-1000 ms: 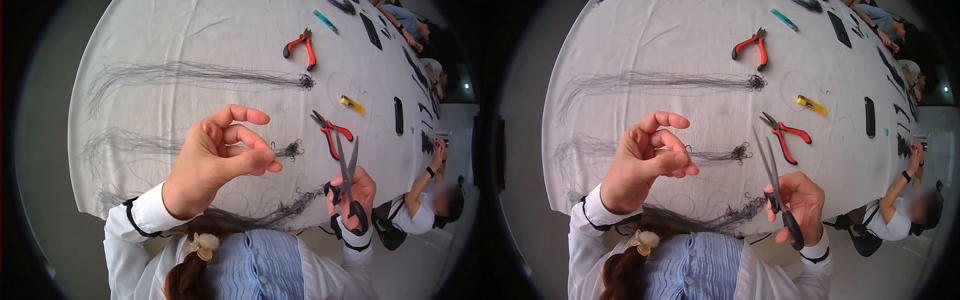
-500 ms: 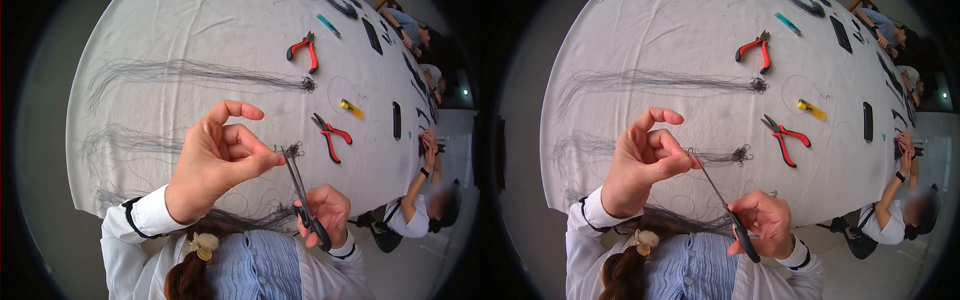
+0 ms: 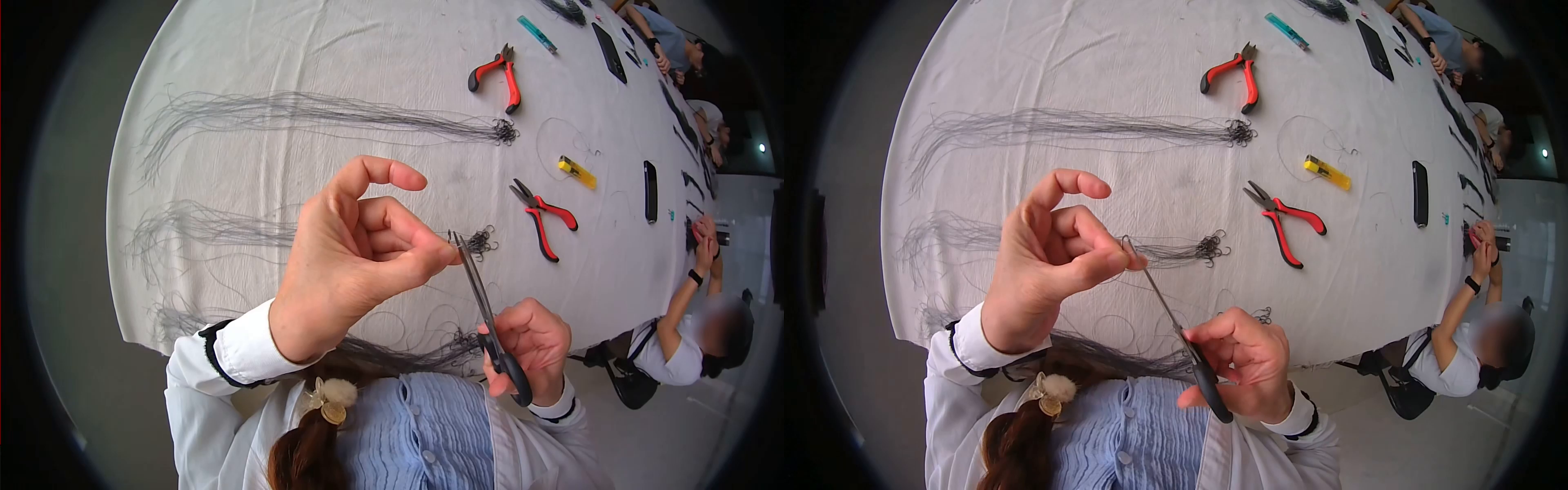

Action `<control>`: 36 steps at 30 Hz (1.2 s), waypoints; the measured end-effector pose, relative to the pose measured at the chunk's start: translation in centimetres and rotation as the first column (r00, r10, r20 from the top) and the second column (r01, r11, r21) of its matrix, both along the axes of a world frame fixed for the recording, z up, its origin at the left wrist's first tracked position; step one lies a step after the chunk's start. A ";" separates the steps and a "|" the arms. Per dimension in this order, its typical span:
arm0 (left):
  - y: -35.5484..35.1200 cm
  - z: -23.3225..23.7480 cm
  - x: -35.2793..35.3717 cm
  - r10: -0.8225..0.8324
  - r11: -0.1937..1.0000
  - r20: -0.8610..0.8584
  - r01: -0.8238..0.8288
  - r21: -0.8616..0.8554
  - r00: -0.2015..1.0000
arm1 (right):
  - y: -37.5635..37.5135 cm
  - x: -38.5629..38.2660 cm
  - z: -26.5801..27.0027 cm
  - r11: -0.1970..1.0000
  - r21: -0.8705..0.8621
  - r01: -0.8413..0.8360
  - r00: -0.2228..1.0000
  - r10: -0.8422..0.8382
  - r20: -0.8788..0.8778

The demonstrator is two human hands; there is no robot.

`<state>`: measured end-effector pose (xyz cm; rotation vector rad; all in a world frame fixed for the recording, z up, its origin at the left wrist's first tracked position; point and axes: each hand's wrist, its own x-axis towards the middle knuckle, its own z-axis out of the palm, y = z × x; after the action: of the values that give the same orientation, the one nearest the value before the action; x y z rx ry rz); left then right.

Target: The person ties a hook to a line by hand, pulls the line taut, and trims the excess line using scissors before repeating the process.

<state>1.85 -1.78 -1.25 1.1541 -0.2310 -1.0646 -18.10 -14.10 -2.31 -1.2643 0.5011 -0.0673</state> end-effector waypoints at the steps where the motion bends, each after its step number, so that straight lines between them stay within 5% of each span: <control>1: 0.0 0.0 0.0 0.000 1.000 -0.001 0.000 0.001 1.000 | 0.0 0.0 0.0 1.000 -0.016 0.001 1.000 -0.001 0.002; 29: 0.1 -0.2 -0.1 -0.019 1.000 -0.011 0.019 -0.002 1.000 | 1.1 -0.3 0.3 0.967 -0.252 0.022 0.999 -0.012 0.042; 36: 0.0 0.0 -0.4 -0.026 0.999 -0.039 0.026 0.019 0.999 | 1.0 -0.5 0.2 0.987 -0.158 0.017 0.999 -0.012 0.033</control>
<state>1.44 -1.79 -1.24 1.1497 -0.2062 -1.1133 -18.57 -13.08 -2.16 -1.4132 0.4844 -0.1422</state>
